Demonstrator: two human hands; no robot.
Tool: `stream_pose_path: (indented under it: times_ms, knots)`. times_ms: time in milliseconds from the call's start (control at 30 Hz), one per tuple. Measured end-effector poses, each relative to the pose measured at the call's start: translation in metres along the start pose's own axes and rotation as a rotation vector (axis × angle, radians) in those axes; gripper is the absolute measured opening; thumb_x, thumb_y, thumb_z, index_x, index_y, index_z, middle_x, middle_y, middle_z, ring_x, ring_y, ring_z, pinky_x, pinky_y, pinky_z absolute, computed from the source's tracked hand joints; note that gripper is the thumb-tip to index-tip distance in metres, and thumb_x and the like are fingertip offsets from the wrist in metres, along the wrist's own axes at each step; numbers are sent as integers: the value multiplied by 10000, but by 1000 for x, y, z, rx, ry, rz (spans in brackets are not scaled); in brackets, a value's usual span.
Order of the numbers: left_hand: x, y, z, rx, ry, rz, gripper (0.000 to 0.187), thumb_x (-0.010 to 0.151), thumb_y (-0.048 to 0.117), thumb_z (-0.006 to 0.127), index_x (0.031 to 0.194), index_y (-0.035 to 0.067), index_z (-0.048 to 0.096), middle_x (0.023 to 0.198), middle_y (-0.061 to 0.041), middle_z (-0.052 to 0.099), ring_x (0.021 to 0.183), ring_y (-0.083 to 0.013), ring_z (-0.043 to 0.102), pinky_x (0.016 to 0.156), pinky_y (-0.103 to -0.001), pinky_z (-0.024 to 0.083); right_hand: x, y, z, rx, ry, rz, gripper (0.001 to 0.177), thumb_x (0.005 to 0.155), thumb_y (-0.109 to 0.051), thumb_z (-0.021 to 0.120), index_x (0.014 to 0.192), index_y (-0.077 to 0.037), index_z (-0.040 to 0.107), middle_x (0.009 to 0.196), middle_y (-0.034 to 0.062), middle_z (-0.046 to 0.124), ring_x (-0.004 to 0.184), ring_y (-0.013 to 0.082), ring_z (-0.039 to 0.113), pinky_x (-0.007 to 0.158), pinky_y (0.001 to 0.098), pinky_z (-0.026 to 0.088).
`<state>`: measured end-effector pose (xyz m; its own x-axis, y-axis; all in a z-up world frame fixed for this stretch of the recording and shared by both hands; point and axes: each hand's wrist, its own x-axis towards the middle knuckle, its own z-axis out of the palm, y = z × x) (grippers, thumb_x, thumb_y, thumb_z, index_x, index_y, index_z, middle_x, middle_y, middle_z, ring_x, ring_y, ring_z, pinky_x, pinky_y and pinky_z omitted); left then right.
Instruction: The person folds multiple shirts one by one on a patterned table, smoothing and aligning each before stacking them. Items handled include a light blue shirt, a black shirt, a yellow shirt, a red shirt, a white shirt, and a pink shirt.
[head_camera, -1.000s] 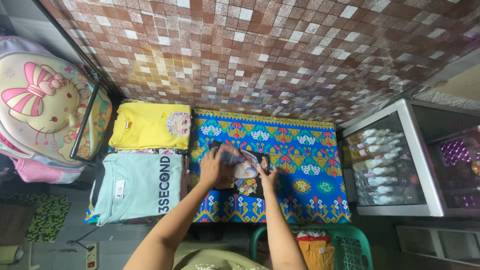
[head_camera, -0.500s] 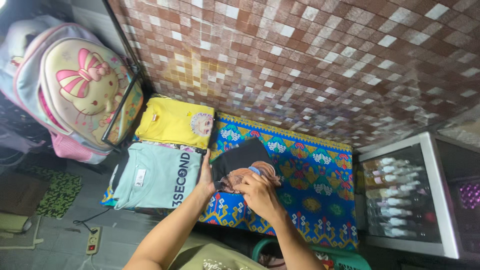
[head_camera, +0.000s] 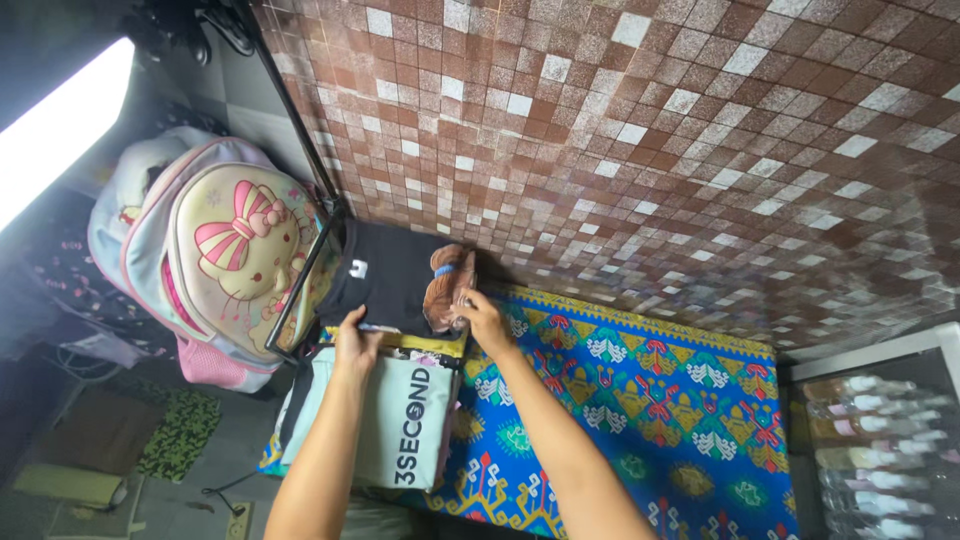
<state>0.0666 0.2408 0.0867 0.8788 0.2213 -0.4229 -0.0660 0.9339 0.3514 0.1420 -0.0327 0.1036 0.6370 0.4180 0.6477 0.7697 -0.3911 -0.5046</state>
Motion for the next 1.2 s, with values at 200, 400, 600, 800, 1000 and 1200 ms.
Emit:
stream_pose_path:
  times_ms: [200, 400, 600, 800, 1000, 1200]
  knots:
    - [27, -10, -29, 46, 273, -17, 352, 972, 143, 520, 1285, -19, 528, 1465, -204, 542, 1340, -378, 531, 1128, -639, 385, -46, 35, 54, 179, 7, 243, 419, 856, 160, 552, 1072, -114, 786, 1422, 173, 610, 1169, 344, 691, 1012, 375, 563]
    - [31, -22, -27, 273, 330, 197, 470, 916, 96, 594, 1330, -113, 517, 1484, -273, 534, 1389, -407, 515, 1182, -576, 393, -58, 29, 34, 170, -100, 339, 508, 837, 187, 469, 1088, -91, 812, 1431, 198, 583, 1166, 375, 656, 1001, 407, 541]
    - [-24, -52, 11, 1401, 406, 1016, 1041, 995, 210, 736, 1673, -24, -18, 1721, -335, -44, 1620, -464, 3, 1285, -562, 19, -119, -18, -44, 61, 37, 574, 288, 960, -4, 593, 1203, -111, 705, 1356, 158, 607, 1124, 351, 662, 872, 389, 560]
    - [-137, -163, 61, 1453, -347, 849, 860, 930, 127, 695, 1639, 48, 216, 1711, -272, 71, 1593, -435, 142, 1279, -510, 181, -291, -77, -173, -377, 567, 818, 224, 905, -124, 729, 1112, -80, 656, 1061, 129, 650, 983, 304, 650, 811, 395, 528]
    - [-246, -280, 44, 1511, -1083, 291, 596, 836, 2, 661, 1413, 64, 523, 1503, -197, 471, 1399, -379, 452, 1158, -439, 354, -452, -124, -277, -676, 782, 1530, 296, 893, -143, 732, 1150, -53, 616, 1102, 150, 643, 1033, 329, 625, 873, 426, 512]
    - [-290, -332, 1, 1822, -1647, -168, 462, 839, 68, 720, 1279, 198, 666, 1450, -75, 551, 1300, -339, 569, 1015, -396, 526, -540, -142, -297, -437, 309, 1982, 330, 885, -179, 721, 1182, -68, 629, 1197, 152, 616, 1117, 330, 600, 895, 457, 515]
